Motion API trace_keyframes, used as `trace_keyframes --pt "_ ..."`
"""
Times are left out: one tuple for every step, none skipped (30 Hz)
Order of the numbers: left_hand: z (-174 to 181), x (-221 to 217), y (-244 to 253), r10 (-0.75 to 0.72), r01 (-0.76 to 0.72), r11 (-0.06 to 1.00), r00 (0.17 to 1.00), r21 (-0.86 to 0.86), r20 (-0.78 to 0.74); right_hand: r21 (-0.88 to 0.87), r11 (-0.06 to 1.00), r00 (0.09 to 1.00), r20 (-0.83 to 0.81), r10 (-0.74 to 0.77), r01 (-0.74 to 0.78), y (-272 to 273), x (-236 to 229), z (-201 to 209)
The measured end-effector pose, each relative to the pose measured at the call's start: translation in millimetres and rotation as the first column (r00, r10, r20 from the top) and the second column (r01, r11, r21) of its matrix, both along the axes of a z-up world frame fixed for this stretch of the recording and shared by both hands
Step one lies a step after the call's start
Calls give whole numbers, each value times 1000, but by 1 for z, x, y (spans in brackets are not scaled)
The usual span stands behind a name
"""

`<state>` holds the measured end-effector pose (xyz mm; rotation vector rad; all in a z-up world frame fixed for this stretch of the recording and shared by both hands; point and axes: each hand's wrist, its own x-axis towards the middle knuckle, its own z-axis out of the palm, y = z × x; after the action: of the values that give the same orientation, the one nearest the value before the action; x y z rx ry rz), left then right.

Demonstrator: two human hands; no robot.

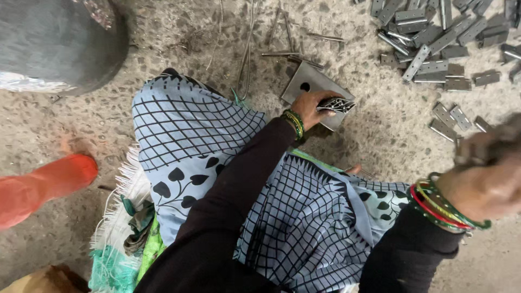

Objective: The person sits on the floor and repeatedly picks up small metal hinge components, places them into a metal jig, and uses a metal rod to press or align them. The processed pieces are then placed into a pile on the floor.

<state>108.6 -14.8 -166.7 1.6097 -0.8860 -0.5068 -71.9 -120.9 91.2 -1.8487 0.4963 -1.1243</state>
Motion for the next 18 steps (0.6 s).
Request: trace_keyframes --pt "0 -2 -3 -7 7 1000 1000 2 -17 -99 995 994 105 -6 17 -8 -4 1" --pt "-2 -1 -2 -8 8 1000 999 9 -31 -157 987 984 180 -16 45 -12 -2 -11" --pt "-3 -1 -3 -8 9 1000 999 15 -45 -212 974 967 255 -21 77 -16 0 -22" --pt "-5 1 -2 -5 6 1000 999 27 -46 -259 959 943 333 -20 112 -18 4 -34" --pt "-7 2 -2 -1 3 999 999 39 -47 -302 941 912 409 -15 151 -14 7 -48" --pt "-8 5 -4 1 1 999 999 47 -46 -398 914 994 -47 -97 71 -2 11 -71" --pt "-9 7 -7 -2 2 996 1000 84 -7 -448 893 852 -485 -198 -47 22 16 -101" --pt "-10 5 -7 -8 4 993 999 122 33 -438 882 518 -803 -296 -175 43 16 -124" --pt "-11 1 -5 -15 4 987 997 159 72 -446 850 550 -800 -240 -279 53 14 -138" --pt "-11 3 -7 -22 12 993 996 120 82 -456 840 631 -753 -187 -295 52 15 -142" --pt "-10 4 -7 -28 20 997 995 80 93 -464 830 706 -697 -125 -311 54 15 -143" --pt "-9 3 1 -16 10 999 995 53 100 -335 896 721 -692 -25 -290 52 13 -136" --pt "-7 3 8 19 -22 998 998 51 61 -201 943 741 -668 66 -265 47 11 -123" --pt "-3 1 5 10 -11 999 1000 33 22 78 988 726 -671 150 -132 37 11 -104" --pt "1 0 1 1 -1 1000 1000 15 -17 -40 994 771 -635 52 -100 31 8 -81" --pt "3 4 4 19 -20 1000 1000 15 22 59 998 860 -509 35 -6 30 -3 -54" --pt "4 8 7 37 -38 999 997 16 62 86 996 977 -213 -4 23 28 -2 -36" --pt "5 5 5 26 -27 1000 995 8 94 -53 998 994 -108 -26 21 26 -3 -21"
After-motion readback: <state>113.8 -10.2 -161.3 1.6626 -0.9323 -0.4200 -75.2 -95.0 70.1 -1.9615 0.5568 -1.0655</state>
